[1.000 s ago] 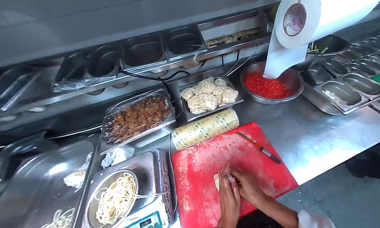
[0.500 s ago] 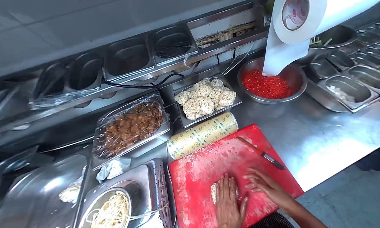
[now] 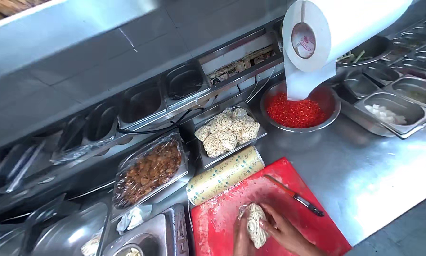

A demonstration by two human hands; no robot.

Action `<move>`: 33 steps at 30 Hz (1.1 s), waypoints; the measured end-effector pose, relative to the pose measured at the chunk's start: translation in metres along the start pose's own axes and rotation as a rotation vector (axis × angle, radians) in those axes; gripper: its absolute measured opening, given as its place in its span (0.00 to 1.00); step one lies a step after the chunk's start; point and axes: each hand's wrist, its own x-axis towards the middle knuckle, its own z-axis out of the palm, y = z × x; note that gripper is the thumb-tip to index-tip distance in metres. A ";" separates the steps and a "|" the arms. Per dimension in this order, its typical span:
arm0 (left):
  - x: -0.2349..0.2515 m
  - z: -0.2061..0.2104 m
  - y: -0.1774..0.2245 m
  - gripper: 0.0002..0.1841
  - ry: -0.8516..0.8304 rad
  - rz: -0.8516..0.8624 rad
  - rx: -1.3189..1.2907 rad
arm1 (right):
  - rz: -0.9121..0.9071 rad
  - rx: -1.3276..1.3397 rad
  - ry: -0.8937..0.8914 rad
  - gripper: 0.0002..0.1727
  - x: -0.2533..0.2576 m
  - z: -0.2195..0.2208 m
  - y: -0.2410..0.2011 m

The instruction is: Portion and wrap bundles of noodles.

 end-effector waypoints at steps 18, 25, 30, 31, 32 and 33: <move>0.274 0.016 0.167 0.34 0.580 0.311 1.042 | -0.298 -0.212 0.288 0.23 0.003 -0.080 -0.005; 0.224 -0.006 0.155 0.33 0.369 0.643 0.835 | -0.171 -0.432 0.306 0.28 0.033 -0.085 -0.030; 0.141 -0.070 0.080 0.26 0.282 0.894 0.929 | 0.070 -0.530 0.164 0.40 0.129 -0.079 0.000; 0.132 -0.084 0.063 0.26 0.330 0.936 0.933 | 0.082 -0.498 0.150 0.34 0.140 -0.079 0.003; 0.124 -0.095 0.049 0.26 0.373 0.965 0.936 | 0.078 -0.465 0.148 0.29 0.149 -0.080 0.003; 0.117 -0.106 0.037 0.27 0.408 0.985 0.957 | 0.064 -0.450 0.160 0.26 0.156 -0.083 0.004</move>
